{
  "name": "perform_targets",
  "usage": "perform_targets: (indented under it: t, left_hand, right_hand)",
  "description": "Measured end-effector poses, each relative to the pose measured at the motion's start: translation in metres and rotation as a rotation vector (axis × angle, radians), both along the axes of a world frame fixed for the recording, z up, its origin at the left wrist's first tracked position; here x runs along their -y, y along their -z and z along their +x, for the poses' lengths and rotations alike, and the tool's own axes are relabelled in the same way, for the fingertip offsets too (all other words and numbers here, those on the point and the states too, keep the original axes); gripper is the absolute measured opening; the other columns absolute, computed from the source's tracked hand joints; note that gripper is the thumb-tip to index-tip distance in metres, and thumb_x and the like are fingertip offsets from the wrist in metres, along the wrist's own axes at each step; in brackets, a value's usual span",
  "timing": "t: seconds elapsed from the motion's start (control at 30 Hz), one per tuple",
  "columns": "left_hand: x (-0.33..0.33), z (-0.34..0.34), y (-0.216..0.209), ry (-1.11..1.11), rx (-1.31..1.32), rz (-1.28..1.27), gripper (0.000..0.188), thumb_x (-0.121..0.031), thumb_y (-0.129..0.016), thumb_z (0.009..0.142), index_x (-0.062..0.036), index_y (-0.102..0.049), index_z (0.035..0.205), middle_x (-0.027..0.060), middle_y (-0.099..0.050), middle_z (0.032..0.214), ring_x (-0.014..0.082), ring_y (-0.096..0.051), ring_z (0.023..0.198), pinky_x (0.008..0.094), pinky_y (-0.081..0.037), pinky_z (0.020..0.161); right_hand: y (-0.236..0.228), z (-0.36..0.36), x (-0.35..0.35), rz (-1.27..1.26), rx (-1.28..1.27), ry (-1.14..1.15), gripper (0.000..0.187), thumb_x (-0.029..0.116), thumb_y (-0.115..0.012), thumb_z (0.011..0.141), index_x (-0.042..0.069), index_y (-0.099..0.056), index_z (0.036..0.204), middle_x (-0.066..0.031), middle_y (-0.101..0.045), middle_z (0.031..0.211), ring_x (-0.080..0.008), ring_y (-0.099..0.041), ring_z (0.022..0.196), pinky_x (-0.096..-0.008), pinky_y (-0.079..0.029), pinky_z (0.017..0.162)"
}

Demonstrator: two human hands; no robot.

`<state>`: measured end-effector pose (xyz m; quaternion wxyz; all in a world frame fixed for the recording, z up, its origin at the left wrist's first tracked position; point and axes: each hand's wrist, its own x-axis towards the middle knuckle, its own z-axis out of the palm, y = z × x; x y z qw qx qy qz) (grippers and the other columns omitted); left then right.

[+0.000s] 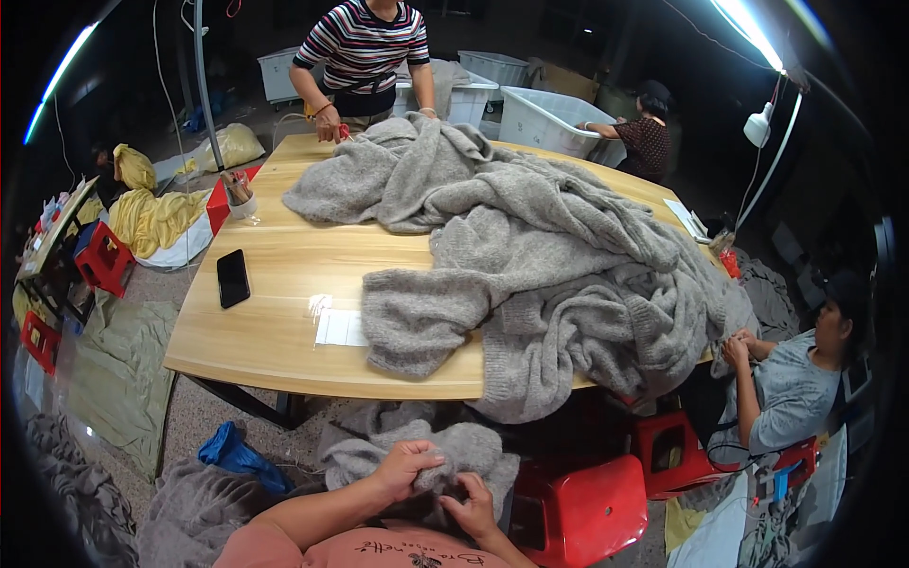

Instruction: The recorder is inspecting grey knitted garments at a factory workbench, turning them inside out to check quality.

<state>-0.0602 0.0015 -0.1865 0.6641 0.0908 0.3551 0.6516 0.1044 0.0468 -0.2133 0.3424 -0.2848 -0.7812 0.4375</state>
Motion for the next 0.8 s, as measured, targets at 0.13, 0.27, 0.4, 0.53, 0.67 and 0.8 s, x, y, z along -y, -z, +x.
perform_targets:
  t: [0.13,0.27,0.4,0.53,0.67,0.8]
  left_hand:
    - [0.003,0.004,-0.004,0.037,-0.021,-0.001,0.006,-0.001,-0.058,0.078,0.0012,-0.060,0.083,0.0087,-0.063,0.079,0.0145,-0.060,0.069,0.0269,-0.050,0.065]
    - [0.017,0.003,-0.005,-0.004,-0.013,0.040,0.005,-0.001,-0.057,0.078,0.0011,-0.060,0.082,0.0080,-0.063,0.076,0.0132,-0.060,0.066,0.0251,-0.049,0.061]
    - [0.021,0.002,-0.011,0.011,0.001,0.031,0.004,-0.002,-0.058,0.078,0.0006,-0.060,0.081,0.0065,-0.062,0.073,0.0115,-0.058,0.063,0.0235,-0.047,0.059]
    - [0.013,-0.003,-0.015,-0.099,-0.144,-0.054,0.006,0.000,-0.060,0.073,-0.0042,-0.060,0.077,0.0005,-0.060,0.074,0.0090,-0.054,0.067,0.0226,-0.044,0.063]
    - [0.011,-0.027,-0.044,-0.252,-0.202,0.025,0.004,0.001,-0.055,0.074,-0.0028,-0.056,0.074,0.0040,-0.059,0.072,0.0116,-0.057,0.064,0.0253,-0.048,0.061]
    - [0.010,-0.044,-0.048,-0.292,-0.163,0.046,0.007,-0.002,-0.049,0.079,0.0018,-0.055,0.082,0.0115,-0.062,0.081,0.0192,-0.061,0.075,0.0325,-0.051,0.073]
  right_hand:
    - [0.009,0.000,-0.005,-0.123,0.071,-0.086,0.030,0.014,-0.066,0.072,0.000,-0.056,0.096,-0.0118,-0.053,0.091,-0.0244,-0.053,0.084,-0.0300,-0.043,0.073]
    - [0.032,0.005,0.000,-0.410,0.042,0.001,0.023,0.010,-0.062,0.073,-0.002,-0.054,0.091,-0.0102,-0.051,0.091,-0.0184,-0.051,0.085,-0.0273,-0.040,0.075]
    - [0.046,0.009,0.001,-0.560,0.086,-0.149,0.030,0.008,-0.057,0.073,-0.001,-0.052,0.102,-0.0106,-0.050,0.095,-0.0194,-0.049,0.090,-0.0265,-0.039,0.080]
    - [0.060,0.003,-0.001,-0.188,0.250,-0.095,0.047,0.007,-0.059,0.067,-0.003,-0.048,0.111,-0.0195,-0.049,0.113,-0.0353,-0.046,0.107,-0.0367,-0.037,0.092]
    - [0.033,0.003,-0.020,-0.143,0.134,0.128,0.037,-0.002,-0.046,0.065,-0.004,-0.054,0.102,-0.0166,-0.060,0.092,-0.0250,-0.057,0.088,-0.0302,-0.043,0.079]
    - [0.035,0.027,-0.036,-0.834,-0.225,0.128,0.009,0.005,-0.060,0.078,0.000,-0.059,0.086,0.0024,-0.055,0.069,-0.0032,-0.045,0.058,-0.0183,-0.037,0.051]
